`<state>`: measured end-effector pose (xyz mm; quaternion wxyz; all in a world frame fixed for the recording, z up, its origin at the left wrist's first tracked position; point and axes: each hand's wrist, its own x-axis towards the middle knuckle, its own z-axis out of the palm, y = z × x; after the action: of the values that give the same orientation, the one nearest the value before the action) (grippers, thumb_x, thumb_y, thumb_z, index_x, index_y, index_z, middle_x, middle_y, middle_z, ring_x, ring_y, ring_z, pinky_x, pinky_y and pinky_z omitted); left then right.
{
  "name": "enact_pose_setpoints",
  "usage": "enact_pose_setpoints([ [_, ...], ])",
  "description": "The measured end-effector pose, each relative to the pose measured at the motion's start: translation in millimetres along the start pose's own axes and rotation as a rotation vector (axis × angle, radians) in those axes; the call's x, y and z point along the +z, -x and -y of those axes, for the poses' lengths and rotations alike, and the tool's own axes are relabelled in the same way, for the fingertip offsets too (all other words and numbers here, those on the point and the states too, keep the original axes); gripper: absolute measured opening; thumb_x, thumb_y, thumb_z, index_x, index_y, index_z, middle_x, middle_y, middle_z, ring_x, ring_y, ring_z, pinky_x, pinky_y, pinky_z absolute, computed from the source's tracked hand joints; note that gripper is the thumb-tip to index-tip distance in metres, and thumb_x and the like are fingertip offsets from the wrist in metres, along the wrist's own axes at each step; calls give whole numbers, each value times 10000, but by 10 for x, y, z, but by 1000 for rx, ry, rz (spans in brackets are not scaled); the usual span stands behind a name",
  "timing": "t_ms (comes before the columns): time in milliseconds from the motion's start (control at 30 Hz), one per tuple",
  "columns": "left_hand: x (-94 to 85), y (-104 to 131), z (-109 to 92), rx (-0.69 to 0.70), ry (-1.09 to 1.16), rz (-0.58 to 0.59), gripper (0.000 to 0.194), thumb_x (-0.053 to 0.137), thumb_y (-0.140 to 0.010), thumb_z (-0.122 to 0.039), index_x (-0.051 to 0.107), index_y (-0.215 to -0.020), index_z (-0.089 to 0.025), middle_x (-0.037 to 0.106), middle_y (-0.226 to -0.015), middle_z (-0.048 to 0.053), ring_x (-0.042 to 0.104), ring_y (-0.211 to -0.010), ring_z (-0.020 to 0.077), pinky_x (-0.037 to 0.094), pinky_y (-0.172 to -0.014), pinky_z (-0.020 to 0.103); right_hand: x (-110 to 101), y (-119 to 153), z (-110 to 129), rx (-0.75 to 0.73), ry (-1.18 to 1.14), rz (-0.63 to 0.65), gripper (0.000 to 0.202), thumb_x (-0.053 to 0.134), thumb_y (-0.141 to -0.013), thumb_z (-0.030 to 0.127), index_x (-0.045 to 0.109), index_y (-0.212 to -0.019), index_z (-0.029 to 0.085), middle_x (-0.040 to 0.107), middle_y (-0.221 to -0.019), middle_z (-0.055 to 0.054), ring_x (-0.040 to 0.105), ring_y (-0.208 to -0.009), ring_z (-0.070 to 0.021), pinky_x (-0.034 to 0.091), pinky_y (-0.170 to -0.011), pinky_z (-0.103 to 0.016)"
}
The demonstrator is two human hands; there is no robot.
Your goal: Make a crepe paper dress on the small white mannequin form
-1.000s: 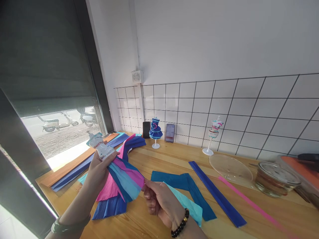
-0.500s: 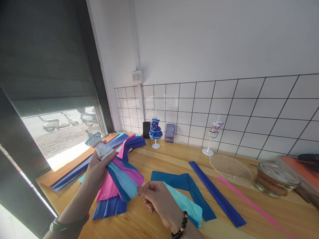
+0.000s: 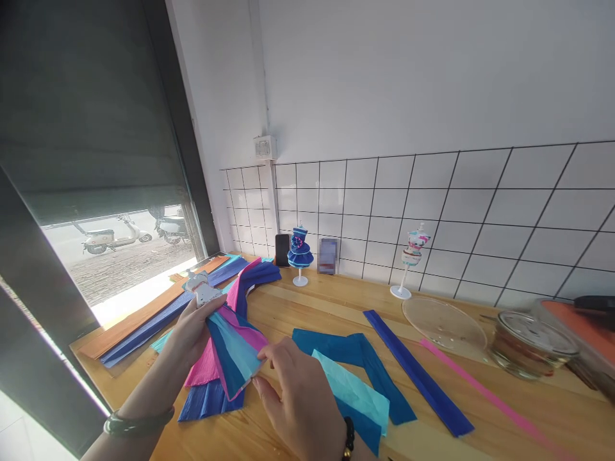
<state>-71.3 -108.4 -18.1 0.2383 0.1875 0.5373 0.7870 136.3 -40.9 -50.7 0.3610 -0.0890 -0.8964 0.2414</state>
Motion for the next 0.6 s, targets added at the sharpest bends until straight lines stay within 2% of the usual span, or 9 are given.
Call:
enact_pose_setpoints([
  [100, 36, 49, -10, -17, -23, 27, 306, 781, -598, -251, 534, -763, -175, 555, -587, -54, 534, -497, 95, 433, -499, 222, -17, 1, 13, -87, 73, -10, 230, 519, -802, 96, 491, -994, 220, 582, -869, -30, 507, -605, -143, 401, -543, -267],
  [600, 54, 93, -36, 3, -57, 12, 334, 787, -565, -259, 537, -771, -177, 563, -576, -60, 533, -471, 93, 417, -481, 218, -48, -11, -1, -81, 51, 27, 243, 611, -789, 133, 508, -985, 232, 611, -868, -2, 543, -596, -131, 435, -573, -257],
])
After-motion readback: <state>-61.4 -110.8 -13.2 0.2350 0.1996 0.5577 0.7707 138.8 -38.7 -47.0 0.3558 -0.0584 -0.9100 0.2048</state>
